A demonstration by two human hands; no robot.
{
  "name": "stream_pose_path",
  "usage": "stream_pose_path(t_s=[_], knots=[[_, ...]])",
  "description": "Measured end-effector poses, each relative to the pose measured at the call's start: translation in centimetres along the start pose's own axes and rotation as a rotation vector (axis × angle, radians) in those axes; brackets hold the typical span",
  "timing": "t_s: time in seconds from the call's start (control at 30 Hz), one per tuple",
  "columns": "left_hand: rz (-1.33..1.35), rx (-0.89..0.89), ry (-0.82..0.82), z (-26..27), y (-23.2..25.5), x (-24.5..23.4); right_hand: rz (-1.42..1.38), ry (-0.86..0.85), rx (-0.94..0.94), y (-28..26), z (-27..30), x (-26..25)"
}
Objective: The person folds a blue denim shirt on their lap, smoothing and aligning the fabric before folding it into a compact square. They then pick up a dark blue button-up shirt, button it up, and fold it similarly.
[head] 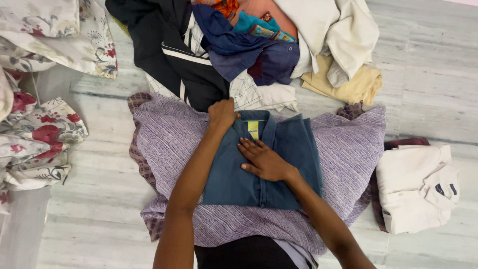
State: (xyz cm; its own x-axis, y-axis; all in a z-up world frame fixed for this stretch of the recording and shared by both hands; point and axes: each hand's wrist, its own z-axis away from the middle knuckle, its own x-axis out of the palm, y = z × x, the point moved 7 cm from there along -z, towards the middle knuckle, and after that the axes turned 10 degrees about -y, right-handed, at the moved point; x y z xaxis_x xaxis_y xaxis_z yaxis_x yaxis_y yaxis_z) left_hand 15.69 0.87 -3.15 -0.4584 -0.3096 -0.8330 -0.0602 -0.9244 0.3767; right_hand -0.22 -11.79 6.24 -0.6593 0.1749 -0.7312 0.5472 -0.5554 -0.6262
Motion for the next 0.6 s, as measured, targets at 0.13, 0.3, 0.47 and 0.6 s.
stream_pose_path(t_s=[0.13, 0.3, 0.47, 0.6], knots=[[0.170, 0.005, 0.052, 2.0, -0.2, -2.5, -0.451, 0.194, 0.051, -0.8, 4.2, -2.0], [0.207, -0.129, 0.391, 12.4, -2.8, -8.8, -0.407, 0.930, 0.512, 0.3, 16.7, -4.4], [0.325, -0.272, 0.122, 19.1, -3.0, -8.1, -0.727, 1.004, 0.782, 5.1, 21.0, -1.7], [0.436, -0.284, 0.062, 20.8, -1.5, -7.6, -0.540, 0.971, 0.826, 5.2, 19.6, -2.5]])
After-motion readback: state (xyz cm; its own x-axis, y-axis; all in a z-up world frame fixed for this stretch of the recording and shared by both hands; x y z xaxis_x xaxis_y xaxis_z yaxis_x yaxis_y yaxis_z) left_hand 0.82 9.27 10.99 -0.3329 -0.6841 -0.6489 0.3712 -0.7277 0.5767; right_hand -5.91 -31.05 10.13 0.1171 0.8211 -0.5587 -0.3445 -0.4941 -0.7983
